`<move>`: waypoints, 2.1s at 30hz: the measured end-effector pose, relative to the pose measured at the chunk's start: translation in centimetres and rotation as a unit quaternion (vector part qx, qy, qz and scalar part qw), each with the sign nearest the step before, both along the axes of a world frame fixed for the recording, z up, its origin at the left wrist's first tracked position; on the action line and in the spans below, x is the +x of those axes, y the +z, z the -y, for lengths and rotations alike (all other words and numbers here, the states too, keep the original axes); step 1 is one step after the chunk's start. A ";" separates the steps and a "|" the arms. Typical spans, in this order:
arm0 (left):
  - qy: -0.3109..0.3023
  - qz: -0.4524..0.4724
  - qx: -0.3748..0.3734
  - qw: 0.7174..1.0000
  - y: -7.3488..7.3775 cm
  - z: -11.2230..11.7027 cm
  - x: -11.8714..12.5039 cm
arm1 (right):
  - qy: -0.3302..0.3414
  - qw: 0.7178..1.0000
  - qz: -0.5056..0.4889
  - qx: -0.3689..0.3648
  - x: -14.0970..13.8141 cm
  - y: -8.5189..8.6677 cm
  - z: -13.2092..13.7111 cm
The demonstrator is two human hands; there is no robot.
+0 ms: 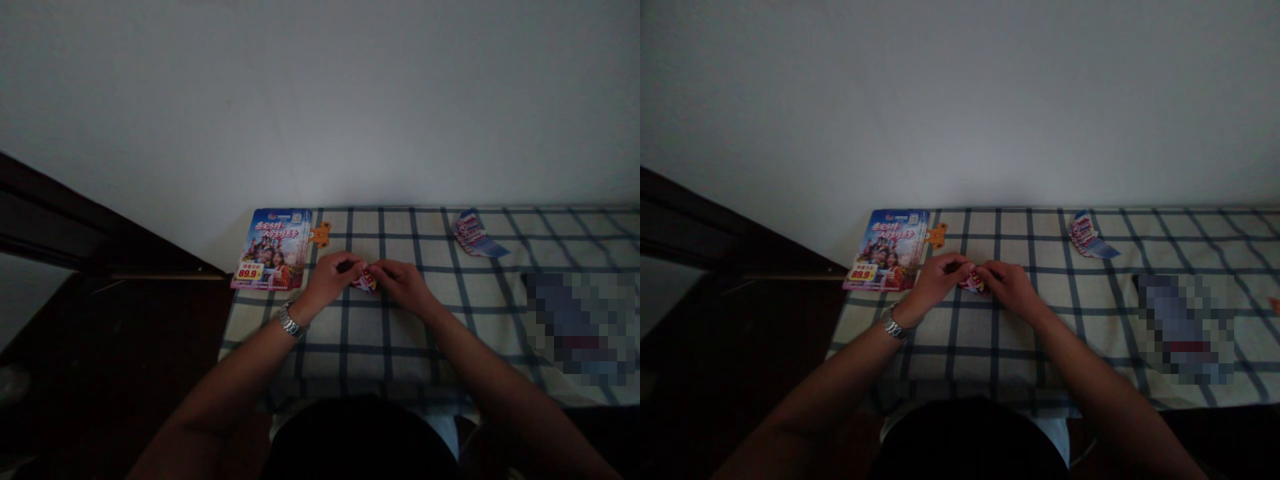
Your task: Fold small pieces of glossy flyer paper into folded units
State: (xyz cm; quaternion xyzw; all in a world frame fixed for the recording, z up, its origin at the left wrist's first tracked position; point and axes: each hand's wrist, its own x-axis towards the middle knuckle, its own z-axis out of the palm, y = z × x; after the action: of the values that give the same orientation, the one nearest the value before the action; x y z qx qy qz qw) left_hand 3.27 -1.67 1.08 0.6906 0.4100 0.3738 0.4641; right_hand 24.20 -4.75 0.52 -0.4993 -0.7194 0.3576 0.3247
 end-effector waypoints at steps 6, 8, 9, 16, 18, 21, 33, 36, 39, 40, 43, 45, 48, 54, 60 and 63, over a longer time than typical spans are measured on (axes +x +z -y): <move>0.006 0.020 -0.019 1.000 -0.3 0.0 0.0 | -0.020 0.999 -0.025 -0.008 -0.2 -0.2 -0.2; 0.016 0.024 -0.014 0.999 -0.2 0.0 -0.1 | -0.021 0.996 -0.068 -0.049 -0.3 -0.2 -0.1; 0.023 0.027 -0.013 0.999 -0.1 -0.1 -0.1 | -0.014 0.992 -0.094 -0.079 -0.4 -0.3 0.0; 0.049 0.044 -0.009 0.998 -0.1 -0.4 -0.2 | 0.013 0.963 -0.184 -0.197 -0.9 -0.2 0.5; 0.052 0.044 -0.012 0.998 -0.3 -0.4 -0.2 | 0.012 0.966 -0.172 -0.191 -0.8 -0.1 0.5; 0.051 0.048 -0.022 0.997 -0.2 -0.4 -0.2 | 0.013 0.971 -0.156 -0.178 -0.7 0.1 0.4; -0.001 0.042 -0.034 0.999 -0.2 -0.4 -0.2 | -0.021 0.971 -0.186 -0.148 -0.5 0.2 -0.1; -0.007 0.052 -0.048 0.998 -0.2 -0.4 -0.3 | -0.013 0.969 -0.192 -0.157 -0.5 0.1 -0.1; -0.006 0.051 -0.054 0.997 0.1 -0.3 -0.4 | -0.016 0.967 -0.195 -0.162 -0.5 0.0 -0.1; -0.006 0.050 -0.055 0.997 0.2 -0.3 -0.4 | -0.018 0.967 -0.195 -0.163 -0.5 0.0 -0.1; 0.000 0.052 -0.056 0.997 0.2 -0.2 -0.4 | -0.016 0.966 -0.200 -0.161 -0.5 0.0 -0.1; 0.005 0.050 -0.048 0.998 0.0 -0.2 -0.3 | -0.012 0.966 -0.203 -0.158 -0.5 -0.1 -0.1; 0.022 0.065 -0.024 0.997 -0.4 -0.4 -0.1 | -0.016 0.966 -0.205 -0.158 -0.5 -0.2 -0.2; 0.035 0.045 0.037 0.998 -0.7 -0.8 -0.2 | -0.017 0.966 -0.199 -0.163 -0.5 -0.1 -0.2; 0.044 0.047 0.062 0.996 -0.6 -0.6 -0.5 | -0.035 0.992 -0.098 -0.067 -0.3 -0.9 -0.1; 0.053 0.033 0.080 0.995 -0.5 -0.4 -0.5 | -0.028 0.993 -0.114 -0.029 -0.2 -1.0 -0.2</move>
State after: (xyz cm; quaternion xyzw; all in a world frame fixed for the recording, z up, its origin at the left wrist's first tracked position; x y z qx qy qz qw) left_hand 2.75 -1.29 0.55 0.6902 0.3987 0.4522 0.4002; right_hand 23.95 -4.57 -0.44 -0.4844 -0.6526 0.4233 0.4004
